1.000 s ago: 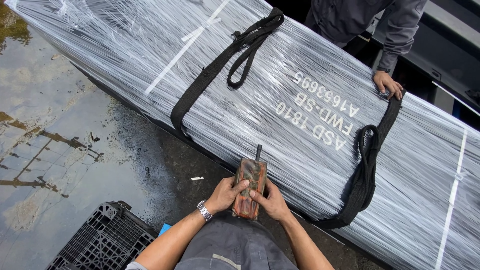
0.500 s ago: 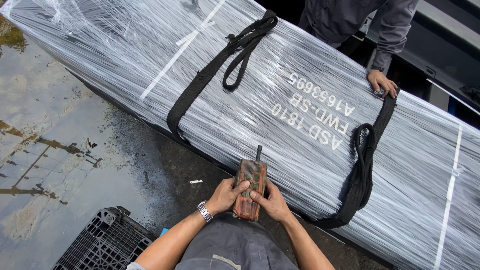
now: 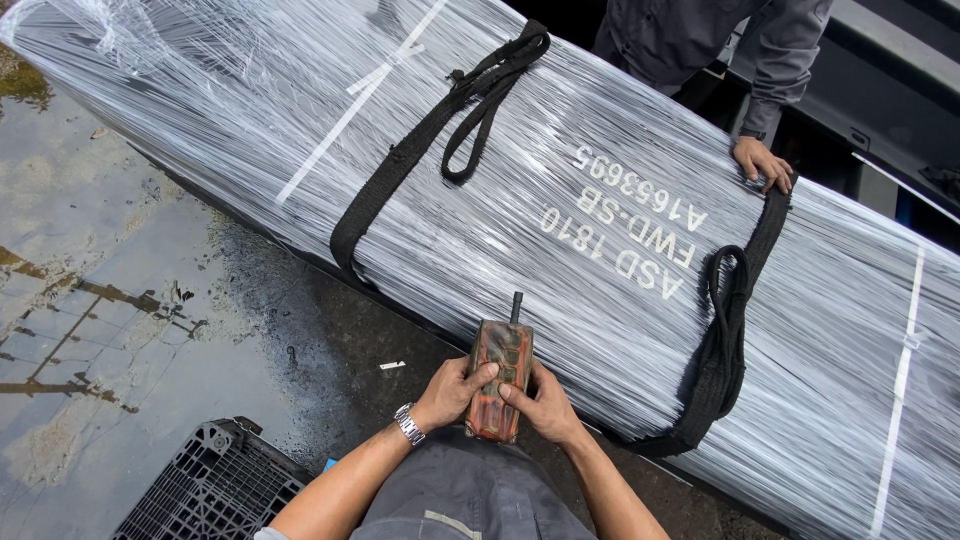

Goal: Using a crane remote and heavy chains to secure and lift a large wrapped metal component.

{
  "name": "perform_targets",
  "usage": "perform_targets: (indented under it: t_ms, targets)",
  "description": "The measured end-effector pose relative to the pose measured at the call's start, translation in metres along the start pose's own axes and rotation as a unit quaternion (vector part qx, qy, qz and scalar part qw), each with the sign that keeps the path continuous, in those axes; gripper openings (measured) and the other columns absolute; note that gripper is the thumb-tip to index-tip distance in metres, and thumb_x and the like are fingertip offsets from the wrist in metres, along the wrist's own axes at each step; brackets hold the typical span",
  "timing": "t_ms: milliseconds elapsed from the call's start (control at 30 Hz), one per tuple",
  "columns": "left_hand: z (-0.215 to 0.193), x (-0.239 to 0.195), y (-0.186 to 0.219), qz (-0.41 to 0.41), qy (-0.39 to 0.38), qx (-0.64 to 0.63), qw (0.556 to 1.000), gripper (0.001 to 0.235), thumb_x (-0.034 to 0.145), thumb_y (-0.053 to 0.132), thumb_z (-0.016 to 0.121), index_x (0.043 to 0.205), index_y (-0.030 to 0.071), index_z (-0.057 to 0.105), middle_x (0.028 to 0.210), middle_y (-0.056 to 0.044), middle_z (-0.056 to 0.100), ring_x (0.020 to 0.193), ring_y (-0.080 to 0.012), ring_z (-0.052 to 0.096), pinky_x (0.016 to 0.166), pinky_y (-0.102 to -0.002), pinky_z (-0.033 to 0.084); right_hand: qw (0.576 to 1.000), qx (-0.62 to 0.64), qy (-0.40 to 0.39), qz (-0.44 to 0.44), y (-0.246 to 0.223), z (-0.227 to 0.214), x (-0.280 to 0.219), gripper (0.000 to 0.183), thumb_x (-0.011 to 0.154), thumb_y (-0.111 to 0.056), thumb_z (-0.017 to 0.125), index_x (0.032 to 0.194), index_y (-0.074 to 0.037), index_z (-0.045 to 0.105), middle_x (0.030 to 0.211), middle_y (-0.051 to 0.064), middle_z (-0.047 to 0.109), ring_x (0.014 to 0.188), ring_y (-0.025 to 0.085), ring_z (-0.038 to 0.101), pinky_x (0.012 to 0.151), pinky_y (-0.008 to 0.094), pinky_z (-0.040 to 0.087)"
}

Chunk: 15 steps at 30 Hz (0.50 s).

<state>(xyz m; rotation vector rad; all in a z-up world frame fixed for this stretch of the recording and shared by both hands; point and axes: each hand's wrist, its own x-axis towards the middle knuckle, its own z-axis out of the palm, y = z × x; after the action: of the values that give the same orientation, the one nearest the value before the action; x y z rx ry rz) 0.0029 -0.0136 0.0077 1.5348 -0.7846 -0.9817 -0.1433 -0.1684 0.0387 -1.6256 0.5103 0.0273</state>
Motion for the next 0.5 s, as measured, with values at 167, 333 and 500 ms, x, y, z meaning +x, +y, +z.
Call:
perform_targets:
  t_ms: [167,333,500]
  targets:
    - [0.0,0.001,-0.009,-0.016,-0.004,0.007,1.0,0.074,0.092,0.069,0.051,0.098,-0.001,0.074,0.076,-0.015,0.077,0.067,-0.0208,0.076,0.064,-0.031,0.061,1.0,0.004,0.003,0.006,0.007,0.001,0.002,0.09,0.079,-0.057,0.074,0.143,0.001,0.048,0.123,0.025,0.067,0.121,0.037,0.066,0.105,0.052,0.052]
    - [0.0,0.0,-0.001,-0.01,-0.001,0.0,1.0,0.074,0.092,0.068,0.052,0.098,-0.002,0.074,0.078,-0.015,0.077,0.069,-0.0207,0.076,0.066,-0.031,0.061,1.0,-0.007,0.01,0.003,0.01,0.0,0.002,0.09,0.08,-0.057,0.074,0.143,0.001,0.049,0.126,0.026,0.066,0.123,0.038,0.064,0.108,0.053,0.048]
    - [0.001,0.0,0.003,-0.016,-0.003,-0.003,1.0,0.075,0.091,0.069,0.053,0.098,-0.002,0.074,0.079,-0.015,0.078,0.07,-0.0207,0.077,0.068,-0.031,0.061,1.0,-0.004,0.01,-0.001,0.01,-0.001,0.001,0.088,0.081,-0.054,0.074,0.143,0.002,0.048,0.125,0.026,0.067,0.123,0.037,0.064,0.108,0.052,0.048]
